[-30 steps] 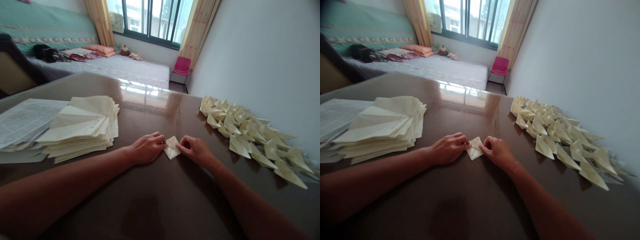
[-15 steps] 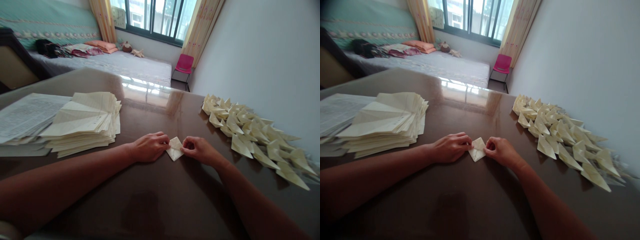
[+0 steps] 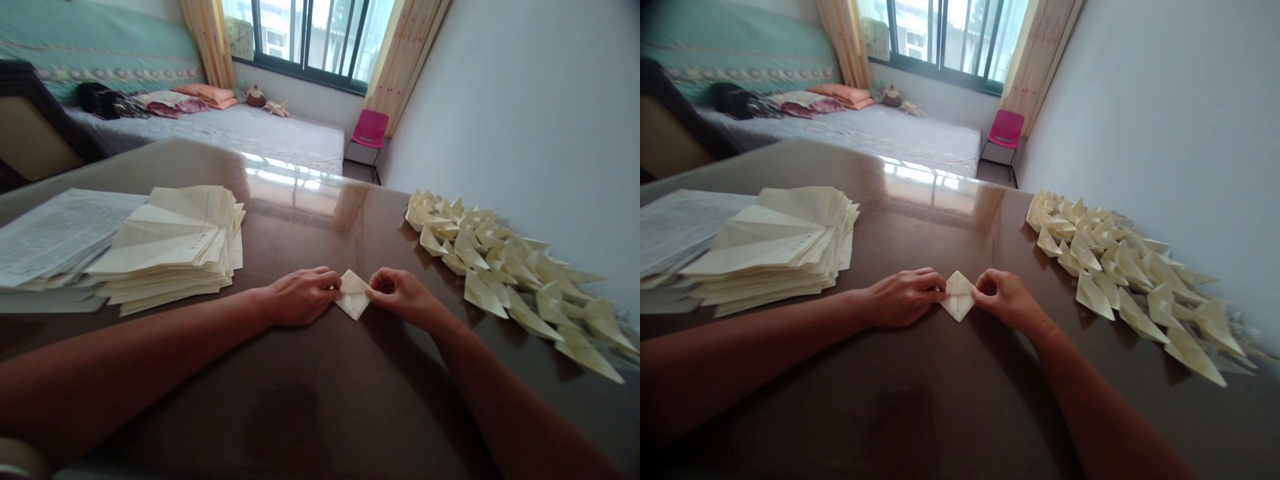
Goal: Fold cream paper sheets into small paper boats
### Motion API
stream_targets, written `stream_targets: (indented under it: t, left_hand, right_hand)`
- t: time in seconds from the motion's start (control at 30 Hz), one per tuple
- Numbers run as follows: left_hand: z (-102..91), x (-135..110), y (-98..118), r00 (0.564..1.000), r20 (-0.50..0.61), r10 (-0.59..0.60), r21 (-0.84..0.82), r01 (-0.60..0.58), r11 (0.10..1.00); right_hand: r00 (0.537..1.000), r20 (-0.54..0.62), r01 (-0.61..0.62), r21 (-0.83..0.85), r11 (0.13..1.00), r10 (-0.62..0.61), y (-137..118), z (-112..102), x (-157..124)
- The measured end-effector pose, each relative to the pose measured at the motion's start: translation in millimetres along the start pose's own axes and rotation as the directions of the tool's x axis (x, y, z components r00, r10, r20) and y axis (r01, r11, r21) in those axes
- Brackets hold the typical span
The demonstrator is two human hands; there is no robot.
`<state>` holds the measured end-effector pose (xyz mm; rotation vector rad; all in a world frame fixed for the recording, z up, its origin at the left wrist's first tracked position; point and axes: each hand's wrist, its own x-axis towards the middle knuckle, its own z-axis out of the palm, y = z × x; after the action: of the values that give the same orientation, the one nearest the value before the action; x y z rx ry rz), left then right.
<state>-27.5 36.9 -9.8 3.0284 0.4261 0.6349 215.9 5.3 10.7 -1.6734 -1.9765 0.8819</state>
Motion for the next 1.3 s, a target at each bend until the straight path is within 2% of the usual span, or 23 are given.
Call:
stream_targets:
  t: [0.07, 0.13, 0.17, 0.23, 0.27, 0.3, 0.33, 0.37, 0.43, 0.5, 0.6, 0.7, 0.8, 0.93, 1.03, 1.13, 1.2, 1.3]
  left_hand:
    - [0.9, 0, 1, 1.000, -0.029, -0.004, 0.009, 0.004, 1.000]
    - [2.6, 1, 3, 0.995, -0.098, -0.014, 0.016, 0.016, 1.000]
    - [3.7, 1, 4, 0.987, -0.156, -0.034, 0.015, 0.037, 0.999]
    - [5.9, 1, 6, 0.951, -0.293, -0.103, 0.004, 0.109, 0.994]
    - [6.8, 1, 7, 0.927, -0.347, -0.141, -0.002, 0.150, 0.989]
    - [7.4, 2, 8, 0.907, -0.383, -0.176, -0.004, 0.189, 0.982]
    - [7.6, 2, 9, 0.895, -0.398, -0.202, 0.000, 0.220, 0.975]
    - [7.5, 2, 9, 0.897, -0.389, -0.211, 0.007, 0.232, 0.973]
    - [6.5, 3, 8, 0.931, -0.315, -0.185, 0.015, 0.199, 0.980]
    - [5.4, 3, 5, 0.961, -0.230, -0.151, -0.006, 0.154, 0.988]
    - [3.6, 3, 1, 0.966, -0.179, -0.184, -0.071, 0.173, 0.982]
    - [1.0, 1, 0, 0.950, -0.200, -0.240, -0.149, 0.212, 0.966]
    - [-1.5, 0, 0, 0.951, -0.201, -0.237, -0.224, 0.191, 0.956]
    - [-1.1, 0, 2, 0.951, -0.191, -0.241, -0.242, 0.193, 0.951]
    - [0.9, 0, 4, 0.906, -0.293, -0.305, -0.122, 0.281, 0.952]
    - [2.2, 1, 5, 0.913, -0.338, -0.227, -0.004, 0.240, 0.971]
    - [2.5, 1, 5, 0.926, -0.341, -0.161, 0.017, 0.178, 0.984]
    - [2.8, 0, 3, 0.923, -0.369, -0.113, 0.040, 0.137, 0.990]
  right_hand:
    - [0.995, -0.092, 0.052, 0.134, 0.990, -0.040, -4, 3, 0]
    - [0.959, -0.254, 0.170, 0.156, 0.973, -0.127, -11, 5, -2]
    - [0.918, -0.347, 0.237, 0.090, 0.967, -0.193, -16, 6, -5]
    - [0.789, -0.487, 0.336, -0.166, 0.927, -0.373, -24, 8, -12]
    - [0.729, -0.492, 0.364, -0.310, 0.878, -0.476, -27, 9, -16]
    - [0.688, -0.451, 0.384, -0.438, 0.813, -0.568, -30, 10, -19]
    - [0.672, -0.374, 0.404, -0.538, 0.740, -0.639, -32, 11, -23]
    - [0.673, -0.281, 0.430, -0.604, 0.671, -0.684, -33, 12, -25]
    - [0.689, -0.114, 0.488, -0.658, 0.574, -0.715, -33, 15, -28]
    - [0.692, -0.042, 0.528, -0.651, 0.545, -0.721, -33, 18, -28]
    - [0.700, -0.088, 0.533, -0.597, 0.600, -0.709, -29, 19, -22]
    - [0.744, -0.148, 0.497, -0.528, 0.689, -0.651, -20, 18, -14]
    - [0.774, -0.127, 0.505, -0.467, 0.726, -0.620, -9, 16, -7]
    - [0.748, -0.128, 0.530, -0.476, 0.702, -0.652, -6, 17, -5]
    - [0.733, -0.162, 0.472, -0.578, 0.666, -0.660, -10, 19, -7]
    - [0.726, -0.184, 0.434, -0.625, 0.649, -0.663, -12, 21, -8]
    - [0.706, -0.195, 0.448, -0.621, 0.643, -0.681, -12, 23, -7]
    - [0.673, -0.214, 0.471, -0.614, 0.634, -0.708, -10, 26, -3]
